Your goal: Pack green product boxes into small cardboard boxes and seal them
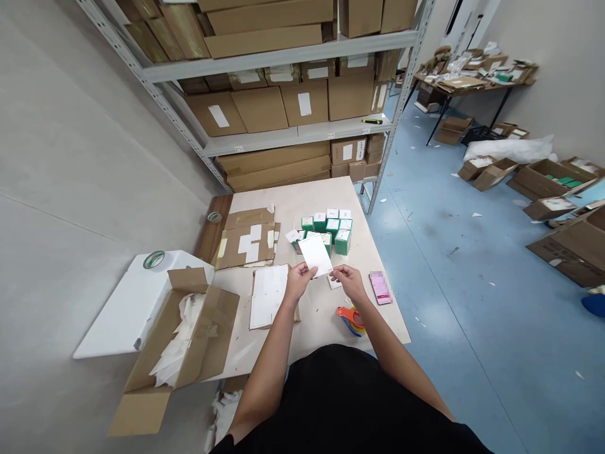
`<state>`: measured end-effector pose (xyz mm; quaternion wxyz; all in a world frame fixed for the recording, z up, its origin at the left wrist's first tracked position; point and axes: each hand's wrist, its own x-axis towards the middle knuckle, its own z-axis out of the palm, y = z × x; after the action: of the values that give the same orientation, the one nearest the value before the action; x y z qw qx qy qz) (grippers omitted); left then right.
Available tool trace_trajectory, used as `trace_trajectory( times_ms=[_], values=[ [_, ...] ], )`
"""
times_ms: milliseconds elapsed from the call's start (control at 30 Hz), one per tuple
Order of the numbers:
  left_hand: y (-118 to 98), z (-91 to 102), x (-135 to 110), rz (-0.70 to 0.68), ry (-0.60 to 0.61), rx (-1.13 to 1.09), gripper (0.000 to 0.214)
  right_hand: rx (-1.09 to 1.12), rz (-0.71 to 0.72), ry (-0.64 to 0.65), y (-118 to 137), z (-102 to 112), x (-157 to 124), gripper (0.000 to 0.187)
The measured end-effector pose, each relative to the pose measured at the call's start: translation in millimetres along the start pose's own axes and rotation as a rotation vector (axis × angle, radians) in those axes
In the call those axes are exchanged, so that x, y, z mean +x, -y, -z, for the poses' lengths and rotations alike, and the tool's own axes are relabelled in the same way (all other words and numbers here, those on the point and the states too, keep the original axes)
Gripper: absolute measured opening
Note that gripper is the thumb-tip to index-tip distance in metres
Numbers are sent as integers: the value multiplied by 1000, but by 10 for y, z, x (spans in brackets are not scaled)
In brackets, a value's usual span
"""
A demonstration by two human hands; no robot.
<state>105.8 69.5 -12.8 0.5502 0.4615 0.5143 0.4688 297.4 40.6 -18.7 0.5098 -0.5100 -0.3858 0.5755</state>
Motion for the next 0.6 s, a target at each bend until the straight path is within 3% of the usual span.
trace_trajectory(
  times_ms=[167, 233, 300, 400, 467, 600],
  values=[
    [31, -7, 9, 25, -15, 145, 60, -13, 17, 27, -22, 22, -5, 26],
    [10, -47, -16, -51, -109, 300, 74, -16, 30, 33, -47, 8, -4, 27],
    [-29, -112, -56, -176, -147, 436, 69, -18, 48, 26, -79, -21, -2, 28],
    [-76, -227, -118, -246, 30, 441, 36, -19, 77, 16, -117, -69, -4, 27],
    [-76, -286, -143, -196, 135, 371, 36, -10, 91, 10, -128, -85, -13, 28],
    [-16, -323, -156, -82, 157, 210, 39, -5, 117, 35, -123, -69, -42, 29]
  ],
)
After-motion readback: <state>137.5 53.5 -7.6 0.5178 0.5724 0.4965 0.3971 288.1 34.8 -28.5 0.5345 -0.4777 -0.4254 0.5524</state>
